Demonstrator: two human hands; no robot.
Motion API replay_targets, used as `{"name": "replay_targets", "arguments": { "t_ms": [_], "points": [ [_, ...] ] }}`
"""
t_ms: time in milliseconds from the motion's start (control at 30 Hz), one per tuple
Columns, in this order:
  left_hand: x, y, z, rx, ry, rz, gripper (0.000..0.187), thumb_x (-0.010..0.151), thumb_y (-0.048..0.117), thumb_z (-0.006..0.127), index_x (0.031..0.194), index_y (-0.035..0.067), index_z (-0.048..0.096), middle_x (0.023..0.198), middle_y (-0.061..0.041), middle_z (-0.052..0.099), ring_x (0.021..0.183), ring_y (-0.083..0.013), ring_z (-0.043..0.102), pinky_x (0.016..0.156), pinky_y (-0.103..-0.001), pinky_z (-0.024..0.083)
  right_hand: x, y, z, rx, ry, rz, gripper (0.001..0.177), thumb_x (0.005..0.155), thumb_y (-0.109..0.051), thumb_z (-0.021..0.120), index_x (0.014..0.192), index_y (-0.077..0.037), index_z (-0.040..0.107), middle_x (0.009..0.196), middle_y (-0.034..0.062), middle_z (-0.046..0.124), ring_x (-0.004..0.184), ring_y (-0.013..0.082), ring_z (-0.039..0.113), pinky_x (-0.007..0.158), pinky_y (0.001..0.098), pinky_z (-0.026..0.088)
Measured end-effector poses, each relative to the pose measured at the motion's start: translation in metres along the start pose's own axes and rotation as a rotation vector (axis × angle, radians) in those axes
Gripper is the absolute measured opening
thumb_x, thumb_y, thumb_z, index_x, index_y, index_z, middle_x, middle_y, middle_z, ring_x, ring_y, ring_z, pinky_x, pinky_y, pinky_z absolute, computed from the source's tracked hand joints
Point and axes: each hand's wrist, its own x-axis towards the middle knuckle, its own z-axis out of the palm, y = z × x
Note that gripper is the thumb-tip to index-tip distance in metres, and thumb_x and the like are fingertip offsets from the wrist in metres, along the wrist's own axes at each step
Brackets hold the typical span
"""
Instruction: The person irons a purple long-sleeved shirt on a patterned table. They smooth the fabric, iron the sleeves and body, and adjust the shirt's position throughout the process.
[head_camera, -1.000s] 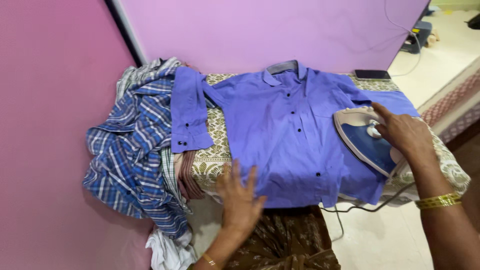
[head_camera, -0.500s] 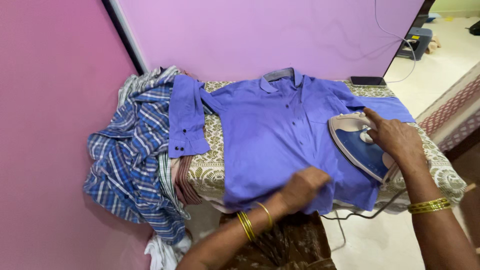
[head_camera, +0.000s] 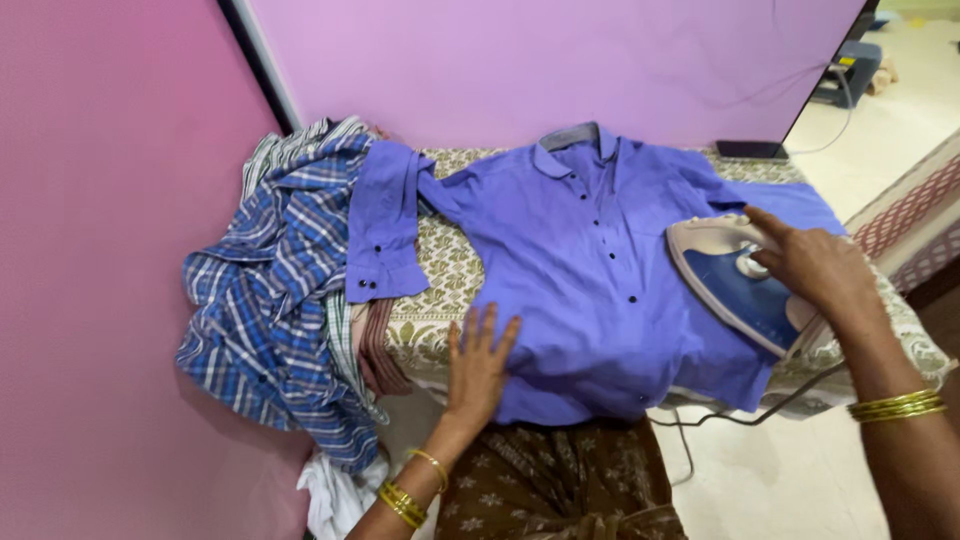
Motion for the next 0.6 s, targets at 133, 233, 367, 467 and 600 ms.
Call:
{"name": "replay_targets", "arguments": {
  "t_ms": [133, 233, 367, 467, 600],
  "points": [
    [-0.030, -0.022, -0.013, -0.023, -0.214, -0.090, 0.095, 0.081, 0.016, 0.076, 0.164, 0.023, 0.029, 0.169, -0.015, 0.019, 0.155, -0.0355, 0.011, 0.124, -0.056, 0.006, -0.020, -0.012, -0.027, -0.012, 0.039, -0.008, 0.079, 0.091, -0.051, 0.063, 0.163, -0.045, 0.032, 0.106, 0.0205, 0.076, 0.096, 0.0395, 0.074, 0.081, 0.0524, 0.059],
    [-0.027, -0.028, -0.029, -0.499, -0.196, -0.146, 0.085, 0.084, 0.024, 0.078, 0.155, 0.012, 0.033, 0.165, -0.020, 0.019, 0.150, -0.0395, 0.011, 0.120, -0.062, 0.003, -0.045, -0.039, -0.065, -0.067, -0.026, 0.044, 0.079, 0.092, -0.055, 0.058, 0.165, -0.047, 0.028, 0.105, 0.0184, 0.077, 0.094, 0.0368, 0.075, 0.081, 0.0505, 0.060],
    [0.010, -0.034, -0.011, -0.546, 0.233, 0.073, 0.056, 0.086, 0.022, 0.079, 0.135, 0.003, 0.057, 0.146, -0.021, 0.049, 0.141, -0.0384, 0.039, 0.119, -0.056, 0.021, -0.062, -0.094, -0.105, -0.117, -0.193, 0.067, 0.076, 0.101, -0.057, 0.047, 0.170, -0.048, 0.019, 0.100, 0.0165, 0.077, 0.085, 0.0291, 0.077, 0.078, 0.0415, 0.063],
    [0.021, -0.020, 0.011, -0.681, 0.214, 0.214, 0.032, 0.088, 0.017, 0.079, 0.114, 0.002, 0.068, 0.125, -0.016, 0.066, 0.123, -0.0325, 0.059, 0.107, -0.045, 0.043, -0.054, -0.147, -0.098, 0.102, -0.082, -0.128, 0.071, 0.096, -0.052, 0.053, 0.162, -0.044, 0.028, 0.096, 0.0167, 0.076, 0.079, 0.0316, 0.075, 0.072, 0.0457, 0.060],
    [0.012, -0.029, 0.016, -0.887, 0.345, 0.258, 0.020, 0.086, 0.010, 0.079, 0.103, 0.001, 0.072, 0.108, -0.011, 0.070, 0.103, -0.0295, 0.065, 0.089, -0.040, 0.053, -0.033, -0.217, -0.066, 0.140, -0.106, -0.317, 0.075, 0.093, -0.045, 0.061, 0.160, -0.038, 0.029, 0.085, 0.0173, 0.073, 0.076, 0.0344, 0.074, 0.066, 0.0485, 0.057]
  ]
}}
